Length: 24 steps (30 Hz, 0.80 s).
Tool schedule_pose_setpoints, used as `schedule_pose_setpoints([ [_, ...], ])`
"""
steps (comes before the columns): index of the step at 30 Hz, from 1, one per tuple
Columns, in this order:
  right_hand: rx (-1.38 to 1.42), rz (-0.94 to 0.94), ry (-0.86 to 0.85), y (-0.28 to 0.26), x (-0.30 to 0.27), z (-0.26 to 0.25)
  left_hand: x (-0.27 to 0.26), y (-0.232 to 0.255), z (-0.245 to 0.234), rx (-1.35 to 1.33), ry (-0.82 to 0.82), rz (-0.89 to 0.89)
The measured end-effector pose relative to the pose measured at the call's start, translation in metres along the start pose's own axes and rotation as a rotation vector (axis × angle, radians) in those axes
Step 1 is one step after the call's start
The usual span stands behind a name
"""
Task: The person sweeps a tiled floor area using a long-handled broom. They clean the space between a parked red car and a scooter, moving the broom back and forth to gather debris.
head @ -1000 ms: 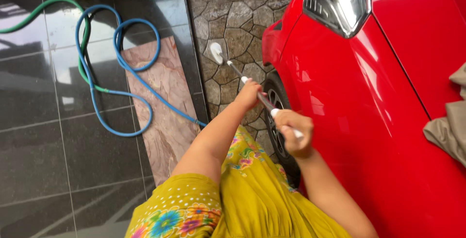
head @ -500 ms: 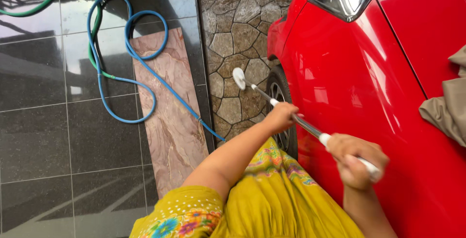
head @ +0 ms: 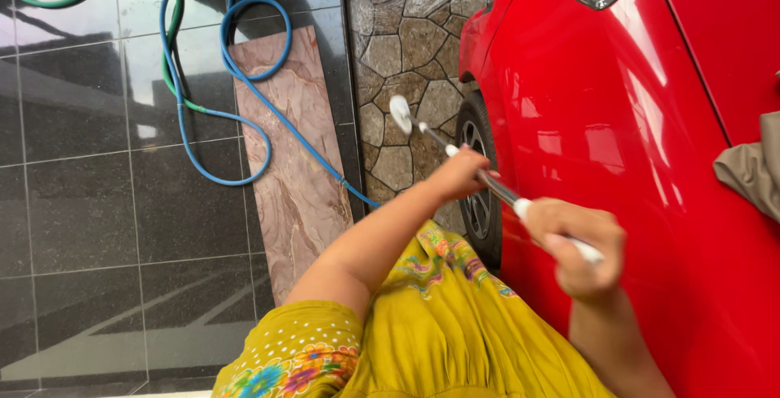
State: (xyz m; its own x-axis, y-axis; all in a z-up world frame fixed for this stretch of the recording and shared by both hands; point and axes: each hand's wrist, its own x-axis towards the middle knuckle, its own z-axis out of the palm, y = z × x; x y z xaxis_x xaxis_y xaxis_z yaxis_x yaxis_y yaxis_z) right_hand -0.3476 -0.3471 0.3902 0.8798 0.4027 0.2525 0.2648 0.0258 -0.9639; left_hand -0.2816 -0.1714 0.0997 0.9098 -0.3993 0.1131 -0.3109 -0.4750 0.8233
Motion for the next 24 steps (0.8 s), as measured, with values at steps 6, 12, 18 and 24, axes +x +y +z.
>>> schedule_pose_setpoints([
  [6, 0.204, -0.088, 0.258, -0.023, -0.024, -0.018, -0.015, 0.069, 0.018, -0.125, -0.008, 0.045],
  [12, -0.084, -0.165, 0.107, 0.062, 0.010, 0.046, -0.017, -0.066, -0.001, 0.075, 0.297, -0.029],
  [18, -0.096, -0.179, -0.064, 0.077, 0.038, 0.082, -0.013, -0.125, -0.011, -0.112, 0.450, -0.272],
  [24, 0.116, 0.001, -0.036, -0.011, 0.027, 0.014, -0.018, 0.002, 0.010, -0.081, 0.217, -0.166],
])
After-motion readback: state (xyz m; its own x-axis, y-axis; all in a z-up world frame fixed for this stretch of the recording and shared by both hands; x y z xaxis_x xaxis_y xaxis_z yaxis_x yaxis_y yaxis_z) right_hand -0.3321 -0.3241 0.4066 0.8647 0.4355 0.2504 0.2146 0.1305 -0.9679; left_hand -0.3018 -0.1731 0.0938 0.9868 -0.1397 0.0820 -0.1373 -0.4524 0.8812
